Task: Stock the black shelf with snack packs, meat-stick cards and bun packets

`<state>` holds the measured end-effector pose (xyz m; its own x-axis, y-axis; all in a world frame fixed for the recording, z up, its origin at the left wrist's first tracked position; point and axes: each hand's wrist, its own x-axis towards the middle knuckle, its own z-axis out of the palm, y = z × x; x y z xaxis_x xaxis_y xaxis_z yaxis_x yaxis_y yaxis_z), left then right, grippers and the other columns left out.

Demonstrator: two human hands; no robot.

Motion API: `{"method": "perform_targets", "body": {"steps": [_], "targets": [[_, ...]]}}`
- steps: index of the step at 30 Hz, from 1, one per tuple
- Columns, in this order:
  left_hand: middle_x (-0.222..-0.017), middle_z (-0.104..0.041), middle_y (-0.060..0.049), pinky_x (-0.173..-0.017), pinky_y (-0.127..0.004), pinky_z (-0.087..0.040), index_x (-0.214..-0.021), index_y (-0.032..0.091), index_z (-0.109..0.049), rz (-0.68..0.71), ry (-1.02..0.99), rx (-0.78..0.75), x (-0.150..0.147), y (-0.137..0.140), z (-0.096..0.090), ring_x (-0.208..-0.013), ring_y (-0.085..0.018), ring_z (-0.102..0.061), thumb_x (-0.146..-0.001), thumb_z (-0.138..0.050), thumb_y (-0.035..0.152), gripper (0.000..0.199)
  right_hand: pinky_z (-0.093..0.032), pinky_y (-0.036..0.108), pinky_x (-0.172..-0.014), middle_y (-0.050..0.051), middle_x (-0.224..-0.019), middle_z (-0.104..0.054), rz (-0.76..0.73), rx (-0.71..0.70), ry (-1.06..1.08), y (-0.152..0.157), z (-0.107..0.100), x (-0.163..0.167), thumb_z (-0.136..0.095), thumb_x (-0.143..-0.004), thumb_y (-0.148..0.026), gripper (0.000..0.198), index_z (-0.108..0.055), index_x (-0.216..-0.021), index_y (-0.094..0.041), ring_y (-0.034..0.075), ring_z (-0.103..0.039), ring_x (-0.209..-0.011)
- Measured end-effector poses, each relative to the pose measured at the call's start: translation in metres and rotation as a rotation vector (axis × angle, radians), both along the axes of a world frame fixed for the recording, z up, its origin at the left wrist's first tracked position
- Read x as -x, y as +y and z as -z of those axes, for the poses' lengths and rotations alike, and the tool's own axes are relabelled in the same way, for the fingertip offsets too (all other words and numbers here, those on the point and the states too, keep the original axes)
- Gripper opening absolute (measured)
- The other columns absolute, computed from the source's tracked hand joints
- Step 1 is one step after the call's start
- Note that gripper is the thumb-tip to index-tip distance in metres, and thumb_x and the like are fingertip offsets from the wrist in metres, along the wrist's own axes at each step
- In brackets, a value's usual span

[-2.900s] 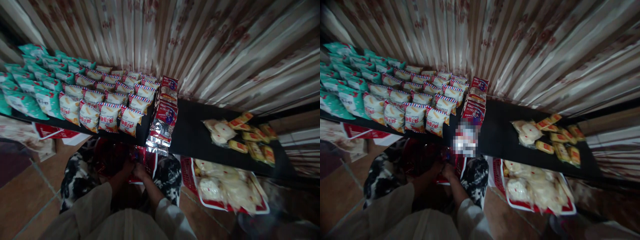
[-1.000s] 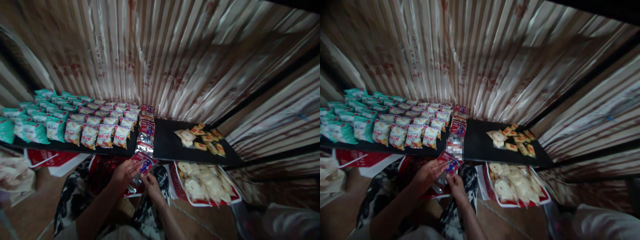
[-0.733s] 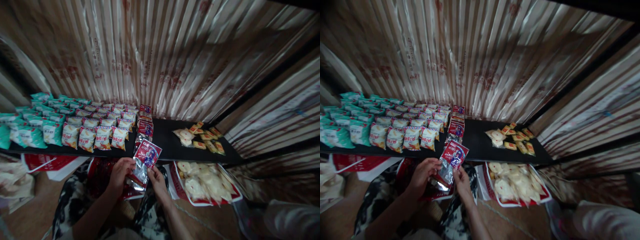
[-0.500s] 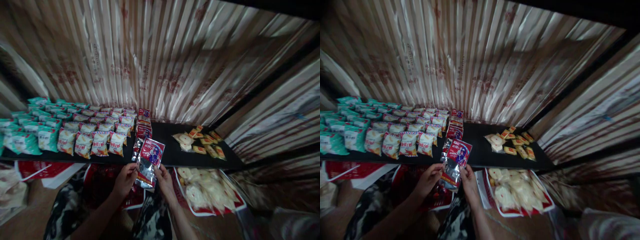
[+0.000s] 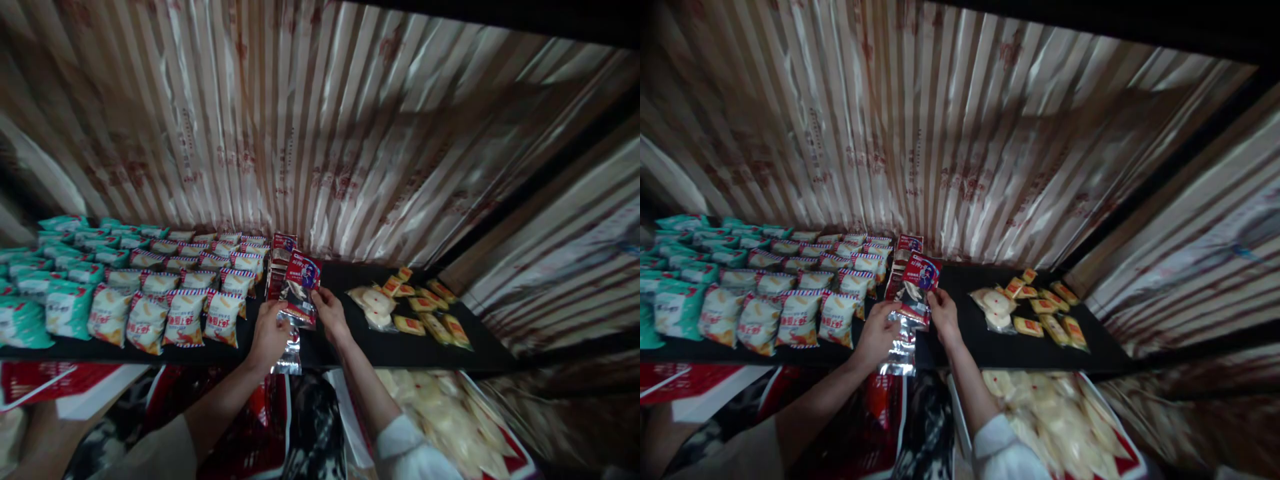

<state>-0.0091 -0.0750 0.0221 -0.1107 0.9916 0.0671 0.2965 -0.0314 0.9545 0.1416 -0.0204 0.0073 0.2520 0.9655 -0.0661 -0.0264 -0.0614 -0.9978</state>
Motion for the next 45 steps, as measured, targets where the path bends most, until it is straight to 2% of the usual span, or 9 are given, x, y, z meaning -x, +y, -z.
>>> {"method": "perform_targets", "body": {"steps": [5,7,11,16,26,31,36,41,45], "targets": [[-0.114,-0.052,-0.01,-0.095,-0.033,-0.047,-0.103,0.014,-0.065,-0.057,0.234,-0.038,-0.006,0.035,-0.015,-0.101,-0.018,-0.057,-0.071,-0.052,0.004,0.036,-0.049,0.026,-0.059,0.003,-0.077,-0.068,0.05,0.033,-0.148,0.055,0.001,0.002,-0.061,-0.07,-0.036,0.053,-0.053,-0.117,-0.015,0.017,-0.063,-0.068],[-0.112,-0.054,-0.01,-0.1,-0.033,-0.043,-0.103,0.014,-0.066,-0.059,0.304,-0.05,-0.006,0.048,-0.015,-0.106,-0.019,-0.055,-0.071,-0.052,0.004,0.036,-0.049,0.025,-0.059,0.002,-0.077,-0.068,0.038,0.037,-0.252,0.071,0.002,0.003,-0.057,-0.072,-0.033,0.051,-0.052,-0.12,-0.016,0.016,-0.064,-0.068],[-0.113,-0.057,-0.011,-0.1,-0.032,-0.041,-0.105,0.014,-0.066,-0.064,0.4,-0.054,-0.008,0.069,-0.015,-0.109,-0.021,-0.053,-0.073,-0.052,0.008,0.035,-0.05,0.026,-0.066,0.002,-0.08,-0.07,-0.021,0.053,-0.474,0.094,0.003,0.002,-0.05,-0.077,-0.029,0.039,-0.059,-0.114,-0.019,0.016,-0.065,-0.073],[-0.116,-0.057,-0.013,-0.102,-0.031,-0.038,-0.11,0.01,-0.064,-0.078,0.485,-0.02,-0.009,0.085,-0.015,-0.113,-0.022,-0.051,-0.075,-0.05,0.012,0.038,-0.047,0.024,-0.08,0.003,-0.098,-0.071,-0.055,0.081,-0.736,0.107,-0.001,0.005,-0.049,-0.08,-0.024,0.029,-0.067,-0.102,-0.021,0.016,-0.065,-0.092],[-0.115,-0.057,-0.013,-0.099,-0.033,-0.037,-0.107,0.012,-0.064,-0.051,0.589,-0.007,-0.009,0.09,-0.008,-0.112,-0.022,-0.049,-0.076,-0.048,0.014,0.035,-0.046,0.026,-0.078,0.003,-0.103,-0.069,-0.16,0.195,-1.062,0.113,-0.008,0.015,-0.046,-0.084,-0.035,0.031,-0.067,-0.106,-0.027,0.02,-0.063,-0.096],[-0.113,-0.058,-0.011,-0.098,-0.035,-0.039,-0.102,0.015,-0.065,-0.077,0.59,-0.036,-0.01,0.09,0.004,-0.11,-0.023,-0.05,-0.075,-0.049,0.013,0.032,-0.033,0.031,-0.099,0.007,-0.109,-0.066,-0.185,-0.022,-1.226,0.117,-0.006,0.024,-0.046,-0.085,-0.031,0.03,-0.066,-0.105,-0.021,0.02,-0.053,-0.111],[-0.112,-0.057,-0.014,-0.095,-0.041,-0.041,-0.102,0.012,-0.065,-0.106,0.554,-0.064,-0.009,0.09,0.013,-0.106,-0.026,-0.051,-0.074,-0.048,0.011,0.033,-0.026,0.034,-0.105,0.008,-0.127,-0.056,-0.265,-0.197,-1.254,0.13,-0.005,0.042,-0.04,-0.09,-0.033,0.038,-0.059,-0.119,-0.018,0.019,-0.043,-0.122],[-0.11,-0.058,-0.013,-0.096,-0.042,-0.041,-0.099,0.013,-0.065,-0.104,0.581,-0.083,-0.006,0.089,0.014,-0.106,-0.026,-0.051,-0.073,-0.046,0.007,0.033,-0.026,0.042,-0.104,0.006,-0.141,-0.042,-0.311,-0.126,-1.305,0.144,-0.002,0.058,-0.038,-0.089,-0.044,0.048,-0.047,-0.132,-0.023,0.026,-0.023,-0.135],[-0.123,-0.052,-0.016,-0.1,-0.046,-0.037,-0.11,0.01,-0.06,-0.101,0.681,-0.136,-0.008,0.081,0.018,-0.12,-0.03,-0.043,-0.071,-0.048,0.008,0.041,-0.024,0.046,-0.104,0.005,-0.147,-0.034,-0.341,-0.063,-1.345,0.149,0.002,0.066,-0.034,-0.09,-0.045,0.051,-0.04,-0.137,-0.026,0.03,-0.019,-0.137]]}}
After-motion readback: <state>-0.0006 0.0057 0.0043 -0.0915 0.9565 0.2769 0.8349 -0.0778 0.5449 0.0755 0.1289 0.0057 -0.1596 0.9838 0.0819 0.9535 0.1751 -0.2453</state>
